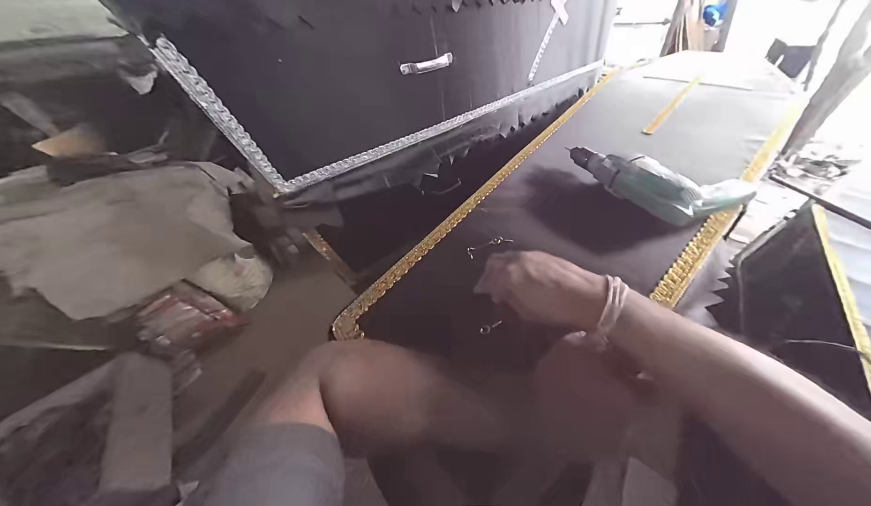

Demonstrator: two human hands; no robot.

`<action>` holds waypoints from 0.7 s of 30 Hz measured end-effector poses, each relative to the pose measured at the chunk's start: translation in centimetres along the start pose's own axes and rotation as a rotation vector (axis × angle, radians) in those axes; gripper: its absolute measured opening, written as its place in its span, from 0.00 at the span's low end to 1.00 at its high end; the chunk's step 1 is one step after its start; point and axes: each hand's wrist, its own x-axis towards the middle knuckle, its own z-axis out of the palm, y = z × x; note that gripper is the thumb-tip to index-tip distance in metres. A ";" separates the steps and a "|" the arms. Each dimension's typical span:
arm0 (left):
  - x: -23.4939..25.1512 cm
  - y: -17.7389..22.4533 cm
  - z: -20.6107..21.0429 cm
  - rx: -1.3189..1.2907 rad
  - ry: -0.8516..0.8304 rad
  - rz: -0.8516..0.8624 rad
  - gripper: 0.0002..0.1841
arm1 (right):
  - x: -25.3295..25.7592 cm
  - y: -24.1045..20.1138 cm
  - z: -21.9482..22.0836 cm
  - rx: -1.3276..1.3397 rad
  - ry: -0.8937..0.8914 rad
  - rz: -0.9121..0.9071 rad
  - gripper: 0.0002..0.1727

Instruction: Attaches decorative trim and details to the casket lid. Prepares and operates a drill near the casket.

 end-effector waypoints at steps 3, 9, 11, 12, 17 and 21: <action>3.6 2.8 -5.3 0.011 -0.094 -0.074 0.08 | 0.7 2.6 -0.8 -0.117 0.026 0.197 0.12; 3.7 3.0 -6.4 -0.057 -0.147 -0.139 0.07 | 1.1 5.8 0.1 -0.132 0.041 0.277 0.10; 4.0 3.8 -7.7 -0.054 -0.255 -0.191 0.12 | 0.5 4.6 -0.5 -0.098 0.029 0.351 0.13; 4.2 4.0 -7.9 -0.067 -0.344 -0.226 0.13 | 0.0 4.0 -0.8 -0.099 0.028 0.380 0.15; 3.5 2.8 -5.8 0.009 -0.288 -0.175 0.15 | 0.5 4.4 0.9 -0.236 0.091 0.354 0.16; 3.7 3.0 -6.4 0.003 -0.305 -0.157 0.14 | 0.4 4.4 1.0 -0.236 0.097 0.339 0.16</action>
